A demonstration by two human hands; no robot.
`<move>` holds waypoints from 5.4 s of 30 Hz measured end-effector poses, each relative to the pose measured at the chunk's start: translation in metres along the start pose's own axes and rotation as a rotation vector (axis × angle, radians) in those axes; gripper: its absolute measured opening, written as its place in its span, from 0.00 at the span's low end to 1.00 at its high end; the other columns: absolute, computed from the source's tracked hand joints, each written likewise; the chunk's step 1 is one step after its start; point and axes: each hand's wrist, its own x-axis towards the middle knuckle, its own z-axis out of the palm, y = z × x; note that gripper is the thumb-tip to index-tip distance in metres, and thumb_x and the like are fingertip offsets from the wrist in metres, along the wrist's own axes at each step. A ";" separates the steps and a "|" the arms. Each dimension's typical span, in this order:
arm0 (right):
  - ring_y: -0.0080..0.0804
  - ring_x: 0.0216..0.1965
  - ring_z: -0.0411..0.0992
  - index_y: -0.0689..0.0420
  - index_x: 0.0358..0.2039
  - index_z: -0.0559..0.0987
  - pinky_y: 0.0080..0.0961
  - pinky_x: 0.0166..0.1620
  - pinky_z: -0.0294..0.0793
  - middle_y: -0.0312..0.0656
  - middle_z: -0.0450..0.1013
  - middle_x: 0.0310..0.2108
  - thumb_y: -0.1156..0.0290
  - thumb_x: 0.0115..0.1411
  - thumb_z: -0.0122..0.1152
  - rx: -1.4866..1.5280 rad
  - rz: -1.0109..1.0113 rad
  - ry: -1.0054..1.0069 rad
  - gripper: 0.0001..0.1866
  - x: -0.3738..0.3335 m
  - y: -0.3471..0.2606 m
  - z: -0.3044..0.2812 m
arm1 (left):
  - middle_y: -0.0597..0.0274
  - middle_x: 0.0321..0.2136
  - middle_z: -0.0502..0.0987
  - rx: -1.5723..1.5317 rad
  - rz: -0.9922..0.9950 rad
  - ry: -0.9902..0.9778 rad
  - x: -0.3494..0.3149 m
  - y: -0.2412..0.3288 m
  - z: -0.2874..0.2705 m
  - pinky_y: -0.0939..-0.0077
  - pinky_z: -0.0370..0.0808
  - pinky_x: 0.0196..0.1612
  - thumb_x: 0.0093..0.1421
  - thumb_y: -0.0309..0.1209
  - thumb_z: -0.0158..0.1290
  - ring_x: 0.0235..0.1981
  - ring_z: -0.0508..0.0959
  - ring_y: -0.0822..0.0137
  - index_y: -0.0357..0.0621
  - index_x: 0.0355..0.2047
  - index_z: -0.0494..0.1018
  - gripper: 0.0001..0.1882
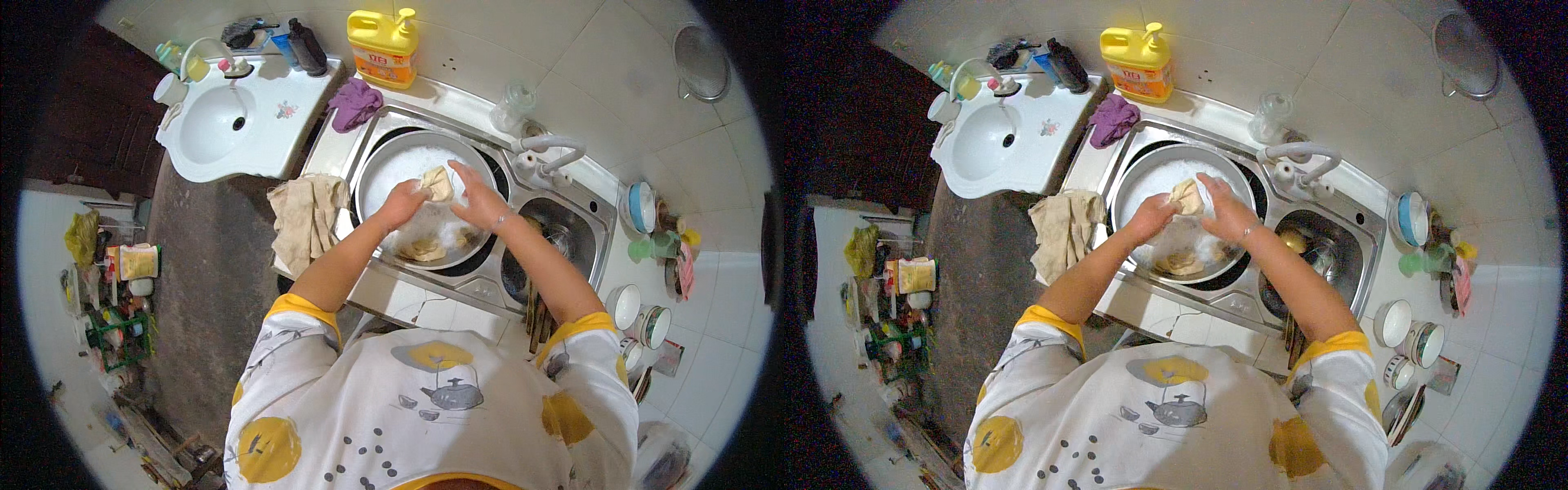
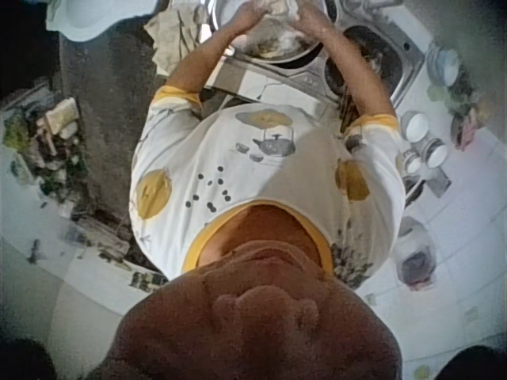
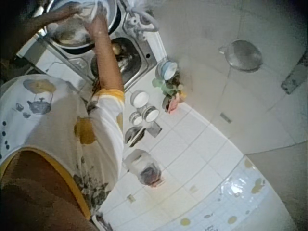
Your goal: The person washes a light-colored cloth by hand in a stainless steel sink filled with soapy water. They repeatedly submerge, scrub, and wring the cloth to clean it, handling the fabric with both hands throughout the process.
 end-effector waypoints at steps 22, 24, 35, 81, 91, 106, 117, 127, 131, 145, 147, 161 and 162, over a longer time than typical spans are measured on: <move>0.41 0.29 0.71 0.64 0.26 0.76 0.30 0.38 0.70 0.51 0.73 0.28 0.67 0.42 0.54 -0.193 0.314 -0.598 0.13 0.011 -0.030 -0.014 | 0.52 0.27 0.74 0.906 0.462 -0.312 -0.023 0.062 -0.010 0.60 0.70 0.31 0.46 0.34 0.51 0.29 0.74 0.51 0.47 0.41 0.64 0.20; 0.38 0.27 0.71 0.64 0.27 0.76 0.29 0.36 0.70 0.48 0.73 0.26 0.65 0.41 0.56 0.042 0.314 -0.640 0.16 0.011 -0.025 -0.016 | 0.52 0.26 0.74 0.886 0.534 -0.326 -0.023 0.071 -0.018 0.61 0.70 0.31 0.45 0.33 0.52 0.29 0.74 0.50 0.47 0.41 0.65 0.20; 0.18 0.09 0.52 0.56 0.29 0.67 0.16 0.12 0.50 0.31 0.56 0.11 0.72 0.49 0.51 1.328 0.641 -0.946 0.06 0.000 -0.020 -0.015 | 0.50 0.27 0.73 0.522 0.509 -0.334 -0.024 0.064 -0.020 0.64 0.70 0.33 0.44 0.26 0.50 0.30 0.73 0.49 0.44 0.36 0.67 0.16; 0.36 0.30 0.71 0.60 0.36 0.72 0.26 0.34 0.71 0.44 0.72 0.31 0.67 0.51 0.54 0.433 0.658 0.292 0.13 -0.016 0.104 0.110 | 0.60 0.44 0.62 -0.743 -0.175 0.352 0.106 -0.013 -0.052 0.66 0.68 0.39 0.57 0.38 0.41 0.39 0.68 0.65 0.45 0.50 0.57 0.22; 0.47 0.42 0.67 0.58 0.38 0.73 0.33 0.47 0.65 0.54 0.69 0.38 0.66 0.46 0.53 0.001 0.762 -0.178 0.17 0.019 0.081 0.114 | 0.40 0.42 0.68 0.423 -0.237 0.081 0.049 -0.118 -0.010 0.66 0.66 0.46 0.42 0.35 0.57 0.42 0.70 0.52 0.29 0.47 0.60 0.33; 0.30 0.38 0.67 0.63 0.38 0.72 0.21 0.46 0.62 0.41 0.70 0.35 0.66 0.53 0.48 0.729 0.368 0.445 0.16 -0.027 0.062 0.030 | 0.50 0.28 0.74 0.700 -0.039 -0.095 0.013 -0.079 -0.028 0.70 0.69 0.36 0.50 0.42 0.52 0.28 0.74 0.62 0.34 0.35 0.70 0.22; 0.42 0.38 0.68 0.65 0.41 0.68 0.30 0.43 0.65 0.53 0.70 0.36 0.65 0.49 0.54 0.430 0.536 0.566 0.21 0.052 0.099 0.037 | 0.57 0.29 0.70 -0.242 0.020 0.413 0.045 -0.092 -0.054 0.74 0.66 0.35 0.55 0.38 0.45 0.31 0.68 0.67 0.34 0.32 0.67 0.16; 0.49 0.41 0.67 0.65 0.38 0.70 0.32 0.45 0.65 0.56 0.69 0.37 0.71 0.43 0.55 0.027 0.601 0.062 0.19 0.032 0.132 0.140 | 0.55 0.34 0.70 -0.374 -0.369 0.204 0.090 -0.184 -0.020 0.67 0.71 0.30 0.50 0.29 0.50 0.32 0.72 0.61 0.39 0.45 0.61 0.21; 0.46 0.34 0.70 0.61 0.34 0.72 0.32 0.40 0.68 0.51 0.71 0.31 0.76 0.43 0.52 0.179 0.720 0.449 0.15 0.021 0.148 0.140 | 0.56 0.34 0.70 -0.872 -0.633 0.142 0.086 -0.095 -0.020 0.62 0.72 0.33 0.51 0.29 0.42 0.34 0.72 0.61 0.42 0.44 0.64 0.18; 0.51 0.31 0.70 0.64 0.30 0.72 0.34 0.37 0.69 0.57 0.70 0.28 0.63 0.43 0.60 0.278 0.754 0.529 0.18 0.070 0.110 0.115 | 0.62 0.32 0.73 -0.933 -0.575 0.100 0.069 -0.020 -0.011 0.74 0.69 0.37 0.57 0.41 0.41 0.33 0.72 0.67 0.46 0.36 0.68 0.15; 0.49 0.34 0.69 0.61 0.33 0.72 0.33 0.38 0.68 0.54 0.70 0.32 0.66 0.44 0.58 0.208 0.748 0.825 0.17 0.064 0.127 0.123 | 0.63 0.33 0.72 -0.950 -0.459 0.262 0.089 -0.080 -0.029 0.71 0.70 0.36 0.57 0.39 0.42 0.32 0.72 0.68 0.45 0.36 0.68 0.13; 0.47 0.36 0.69 0.64 0.37 0.70 0.32 0.40 0.67 0.53 0.70 0.34 0.66 0.45 0.55 0.406 0.452 0.676 0.19 0.067 0.046 0.140 | 0.61 0.30 0.71 -1.155 -0.623 0.048 0.118 -0.093 -0.004 0.70 0.71 0.32 0.60 0.37 0.38 0.29 0.72 0.64 0.47 0.35 0.67 0.11; 0.48 0.38 0.68 0.63 0.38 0.70 0.36 0.41 0.67 0.53 0.69 0.36 0.63 0.45 0.55 0.385 0.352 0.640 0.21 0.066 0.014 0.129 | 0.59 0.32 0.71 -1.273 -0.507 -0.011 0.117 -0.096 -0.003 0.69 0.71 0.34 0.60 0.38 0.38 0.31 0.72 0.63 0.46 0.38 0.66 0.13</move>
